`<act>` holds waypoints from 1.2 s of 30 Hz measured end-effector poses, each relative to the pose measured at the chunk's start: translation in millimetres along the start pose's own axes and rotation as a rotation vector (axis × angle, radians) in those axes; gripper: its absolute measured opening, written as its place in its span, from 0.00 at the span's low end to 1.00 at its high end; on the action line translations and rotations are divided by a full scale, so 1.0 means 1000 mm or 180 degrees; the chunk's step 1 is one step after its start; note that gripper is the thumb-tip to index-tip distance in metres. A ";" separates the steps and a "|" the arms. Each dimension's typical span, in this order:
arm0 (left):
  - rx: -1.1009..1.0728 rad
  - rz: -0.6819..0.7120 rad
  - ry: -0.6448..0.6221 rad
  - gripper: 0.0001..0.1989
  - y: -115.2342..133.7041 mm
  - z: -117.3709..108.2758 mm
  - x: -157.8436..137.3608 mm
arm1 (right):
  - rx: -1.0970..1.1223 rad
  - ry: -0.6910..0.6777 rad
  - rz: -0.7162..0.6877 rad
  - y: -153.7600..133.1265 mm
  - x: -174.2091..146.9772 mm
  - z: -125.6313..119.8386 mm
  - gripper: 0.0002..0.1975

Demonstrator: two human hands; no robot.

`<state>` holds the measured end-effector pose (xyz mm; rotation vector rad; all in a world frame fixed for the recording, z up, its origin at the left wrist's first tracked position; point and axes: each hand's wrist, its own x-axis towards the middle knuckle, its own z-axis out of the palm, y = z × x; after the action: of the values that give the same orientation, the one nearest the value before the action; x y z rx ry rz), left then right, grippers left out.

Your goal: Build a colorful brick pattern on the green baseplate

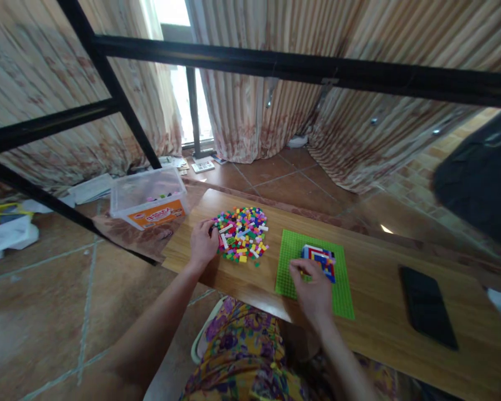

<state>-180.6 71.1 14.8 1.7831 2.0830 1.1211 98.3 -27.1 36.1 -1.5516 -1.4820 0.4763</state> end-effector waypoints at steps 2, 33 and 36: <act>-0.0018 0.0006 0.0003 0.14 0.000 0.000 -0.001 | -0.0135 -0.0418 -0.0299 -0.016 -0.006 0.023 0.10; -0.0573 0.0128 0.0008 0.17 -0.001 -0.008 -0.002 | -0.1200 -0.1101 -0.1038 -0.041 -0.007 0.077 0.07; -0.0652 0.0154 0.0195 0.16 -0.002 -0.011 -0.003 | -0.0773 -0.1040 -0.0732 -0.039 -0.012 0.071 0.08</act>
<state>-187.5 63.6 19.8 1.7303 1.8875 1.3643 17.1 -19.4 27.4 -1.5109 -2.0068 0.4411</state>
